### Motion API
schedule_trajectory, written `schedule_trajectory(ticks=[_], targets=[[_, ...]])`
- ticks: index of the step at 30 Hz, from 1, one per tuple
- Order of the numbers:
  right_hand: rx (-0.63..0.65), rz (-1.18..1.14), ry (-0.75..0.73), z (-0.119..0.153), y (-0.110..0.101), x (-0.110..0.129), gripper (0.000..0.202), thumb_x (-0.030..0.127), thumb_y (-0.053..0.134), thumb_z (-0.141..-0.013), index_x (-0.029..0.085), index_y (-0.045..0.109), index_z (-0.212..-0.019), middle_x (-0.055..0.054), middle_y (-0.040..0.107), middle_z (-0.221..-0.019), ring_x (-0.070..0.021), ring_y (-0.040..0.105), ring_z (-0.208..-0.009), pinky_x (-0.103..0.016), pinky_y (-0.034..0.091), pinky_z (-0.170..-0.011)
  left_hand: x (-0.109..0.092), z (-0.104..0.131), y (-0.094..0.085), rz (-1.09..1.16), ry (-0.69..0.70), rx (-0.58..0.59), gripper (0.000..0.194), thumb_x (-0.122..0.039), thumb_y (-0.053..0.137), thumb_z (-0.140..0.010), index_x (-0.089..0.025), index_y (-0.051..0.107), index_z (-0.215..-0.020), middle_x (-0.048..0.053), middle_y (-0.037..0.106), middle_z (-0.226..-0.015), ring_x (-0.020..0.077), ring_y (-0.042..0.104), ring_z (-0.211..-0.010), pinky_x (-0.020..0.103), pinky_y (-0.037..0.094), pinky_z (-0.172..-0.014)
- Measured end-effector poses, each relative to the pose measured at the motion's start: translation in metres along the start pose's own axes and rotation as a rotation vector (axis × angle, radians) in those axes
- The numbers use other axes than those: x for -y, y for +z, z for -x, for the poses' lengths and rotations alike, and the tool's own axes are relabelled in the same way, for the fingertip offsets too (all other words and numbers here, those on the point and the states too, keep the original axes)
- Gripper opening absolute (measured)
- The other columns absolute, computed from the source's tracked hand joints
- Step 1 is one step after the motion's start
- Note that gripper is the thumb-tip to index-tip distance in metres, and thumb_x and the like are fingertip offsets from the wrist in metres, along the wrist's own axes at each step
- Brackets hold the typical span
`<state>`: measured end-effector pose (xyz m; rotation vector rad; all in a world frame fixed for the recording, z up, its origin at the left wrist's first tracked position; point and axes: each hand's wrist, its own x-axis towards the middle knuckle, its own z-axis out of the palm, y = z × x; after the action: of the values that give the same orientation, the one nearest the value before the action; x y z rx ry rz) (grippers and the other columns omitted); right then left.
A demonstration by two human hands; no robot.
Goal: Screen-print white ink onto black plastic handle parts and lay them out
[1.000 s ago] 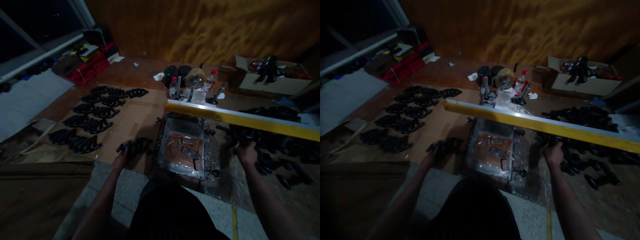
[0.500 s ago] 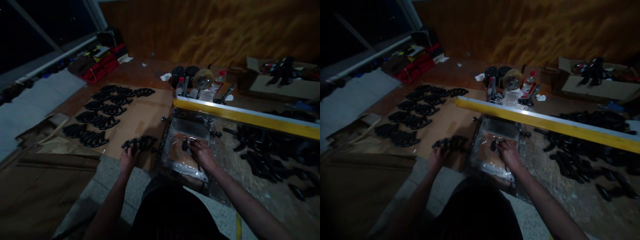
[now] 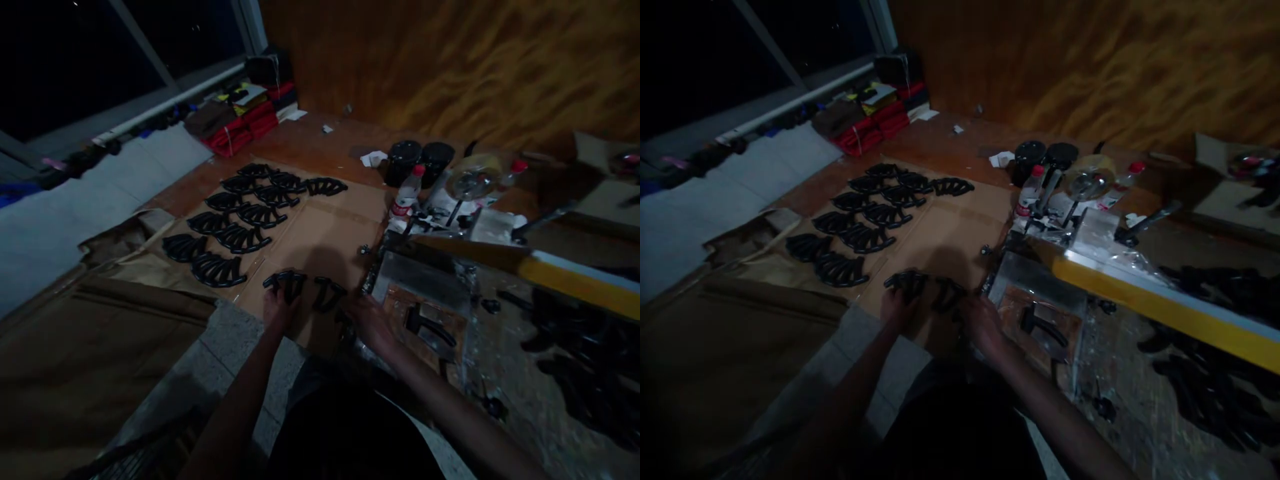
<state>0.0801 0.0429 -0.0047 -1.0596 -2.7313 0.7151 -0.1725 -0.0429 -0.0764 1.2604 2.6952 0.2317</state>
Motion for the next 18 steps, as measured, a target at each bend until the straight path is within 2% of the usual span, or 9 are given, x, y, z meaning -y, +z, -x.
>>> schedule_trajectory(ticks=[3,6,9,13,15,18], targets=[[0.162,0.008,0.116,-0.034,0.013,0.021,0.022,0.026,0.054,-0.096,0.021,0.074,-0.103,-0.008,0.074,-0.102,-0.0217,0.064,-0.102,-0.032,0.044,-0.091,-0.011,-0.011,-0.008,0.018,0.045,0.097,0.061,-0.051,0.059,-0.085,-0.009,0.058,-0.129,0.024,0.052,-0.127,0.0353,0.054,-0.116,0.043,0.048,-0.092],[0.315,-0.056,0.322,-0.059,0.025,0.033,0.031,0.033,0.053,-0.097,0.021,0.068,-0.121,-0.01,0.074,-0.109,-0.024,0.067,-0.105,-0.031,0.049,-0.086,-0.018,-0.014,-0.009,0.002,0.181,0.124,0.06,-0.051,0.061,-0.085,-0.008,0.06,-0.127,0.025,0.051,-0.132,0.0364,0.052,-0.121,0.044,0.046,-0.098],[0.337,-0.201,0.343,-0.07,0.033,0.04,0.039,0.033,0.052,-0.097,0.02,0.062,-0.132,-0.01,0.071,-0.12,-0.0232,0.065,-0.112,-0.031,0.048,-0.093,-0.013,-0.013,-0.009,0.01,0.249,0.07,0.061,-0.053,0.055,-0.088,-0.01,0.057,-0.132,0.025,0.049,-0.138,0.0374,0.046,-0.129,0.047,0.042,-0.103],[0.331,-0.257,0.335,-0.072,0.037,0.045,0.04,0.03,0.055,-0.094,0.022,0.063,-0.132,-0.01,0.065,-0.13,-0.0244,0.059,-0.122,-0.034,0.045,-0.102,-0.002,-0.007,-0.008,0.027,0.243,0.02,0.062,-0.053,0.052,-0.09,-0.014,0.053,-0.138,0.024,0.048,-0.141,0.038,0.045,-0.13,0.051,0.043,-0.103],[0.321,-0.253,0.346,-0.072,0.037,0.046,0.04,0.029,0.054,-0.094,0.022,0.062,-0.133,-0.01,0.065,-0.131,-0.0248,0.059,-0.122,-0.035,0.044,-0.103,-0.004,-0.001,-0.006,0.035,0.282,0.024,0.059,-0.052,0.052,-0.09,-0.017,0.054,-0.139,0.022,0.045,-0.146,0.0374,0.044,-0.132,0.052,0.041,-0.104],[0.325,-0.259,0.344,-0.075,0.039,0.043,0.04,0.027,0.052,-0.095,0.019,0.063,-0.132,-0.012,0.065,-0.13,-0.0251,0.059,-0.121,-0.035,0.044,-0.104,-0.018,0.007,0.0,0.028,0.385,0.081,0.057,-0.047,0.056,-0.089,-0.024,0.053,-0.141,0.016,0.042,-0.152,0.037,0.04,-0.136,0.056,0.036,-0.11]])
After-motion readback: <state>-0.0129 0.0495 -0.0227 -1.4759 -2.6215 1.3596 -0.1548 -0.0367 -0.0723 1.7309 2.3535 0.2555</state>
